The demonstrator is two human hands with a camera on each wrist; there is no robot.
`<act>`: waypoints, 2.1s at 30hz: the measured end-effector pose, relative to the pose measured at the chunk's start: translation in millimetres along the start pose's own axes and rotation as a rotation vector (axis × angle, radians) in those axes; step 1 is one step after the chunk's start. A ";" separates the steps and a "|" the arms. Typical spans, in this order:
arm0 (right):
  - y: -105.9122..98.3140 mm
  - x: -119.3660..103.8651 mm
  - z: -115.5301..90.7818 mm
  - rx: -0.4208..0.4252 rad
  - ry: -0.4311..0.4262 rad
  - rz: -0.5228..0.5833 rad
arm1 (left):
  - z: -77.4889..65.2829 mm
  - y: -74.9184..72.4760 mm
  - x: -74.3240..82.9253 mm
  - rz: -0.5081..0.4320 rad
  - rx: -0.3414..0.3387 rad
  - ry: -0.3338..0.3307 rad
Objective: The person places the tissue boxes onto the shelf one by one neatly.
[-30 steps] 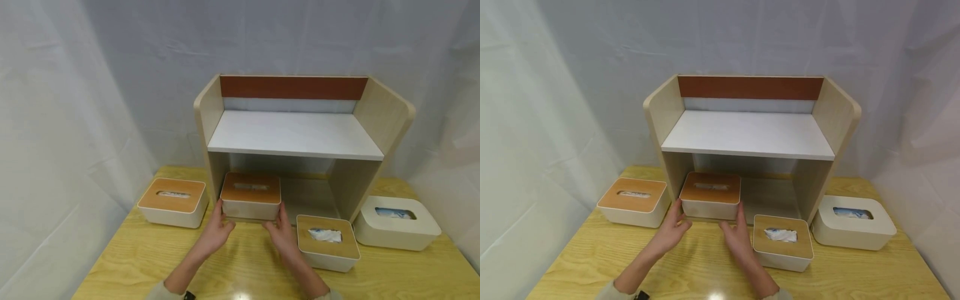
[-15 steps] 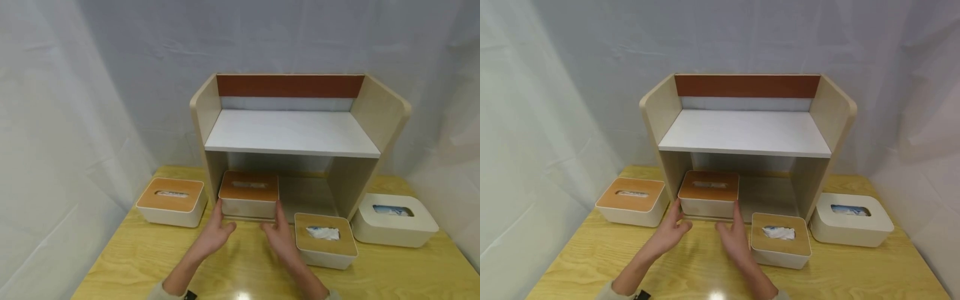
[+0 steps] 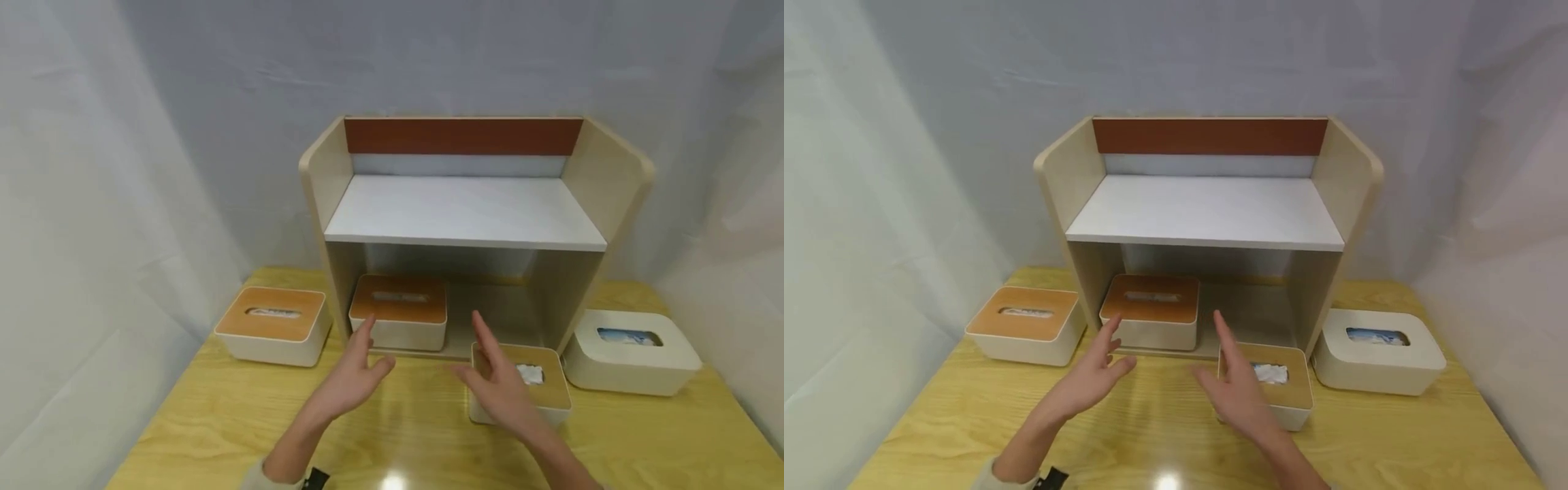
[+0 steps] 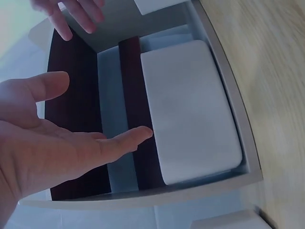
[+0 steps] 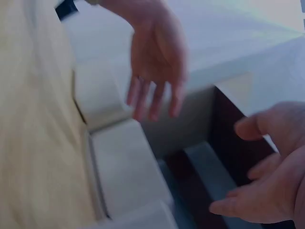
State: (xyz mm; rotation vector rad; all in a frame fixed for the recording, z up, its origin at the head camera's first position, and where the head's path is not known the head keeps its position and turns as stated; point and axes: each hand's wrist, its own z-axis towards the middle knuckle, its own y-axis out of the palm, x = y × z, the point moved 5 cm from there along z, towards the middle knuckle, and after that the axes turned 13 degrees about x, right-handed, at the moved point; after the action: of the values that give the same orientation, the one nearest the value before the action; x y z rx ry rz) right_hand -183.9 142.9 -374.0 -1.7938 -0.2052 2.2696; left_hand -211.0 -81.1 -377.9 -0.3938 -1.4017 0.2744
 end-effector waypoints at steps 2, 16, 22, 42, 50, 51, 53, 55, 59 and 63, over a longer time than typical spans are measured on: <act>-17.6 -1.9 1.9 -0.033 -0.044 -0.083 | 0.6 2.1 4.9 0.005 -0.016 -0.001; -83.2 21.8 13.0 -0.154 -0.144 -0.399 | -3.6 40.5 11.5 -0.016 -0.182 -0.002; -96.2 32.8 16.7 -0.158 -0.137 -0.473 | -3.1 56.1 5.6 -0.014 -0.202 0.012; -118.7 63.0 20.7 -0.357 -0.054 -0.484 | -14.5 84.1 1.8 0.107 -0.369 0.054; -126.5 72.4 19.5 -0.450 0.061 -0.337 | -20.0 95.8 0.8 0.107 -0.424 0.052; -126.8 73.9 19.7 -0.457 0.052 -0.338 | -21.0 97.1 0.7 0.096 -0.432 0.045; -127.7 76.5 20.0 -0.469 0.037 -0.336 | -22.1 99.5 1.1 0.087 -0.447 0.040; -128.4 77.7 20.7 -0.475 0.001 -0.340 | -23.2 101.6 0.9 0.080 -0.459 0.032; -128.4 80.3 20.8 -0.491 -0.011 -0.307 | -24.6 106.0 -0.6 0.063 -0.477 0.021; -128.5 83.9 22.4 -0.491 0.009 -0.281 | -25.0 111.7 -1.9 0.046 -0.483 0.024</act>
State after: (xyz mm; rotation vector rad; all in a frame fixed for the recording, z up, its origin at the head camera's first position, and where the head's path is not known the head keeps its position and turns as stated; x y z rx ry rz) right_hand -210.9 290.2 -414.3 -1.8380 -1.0213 2.1282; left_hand -181.6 16.5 -430.0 -0.8232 -1.4303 -0.0376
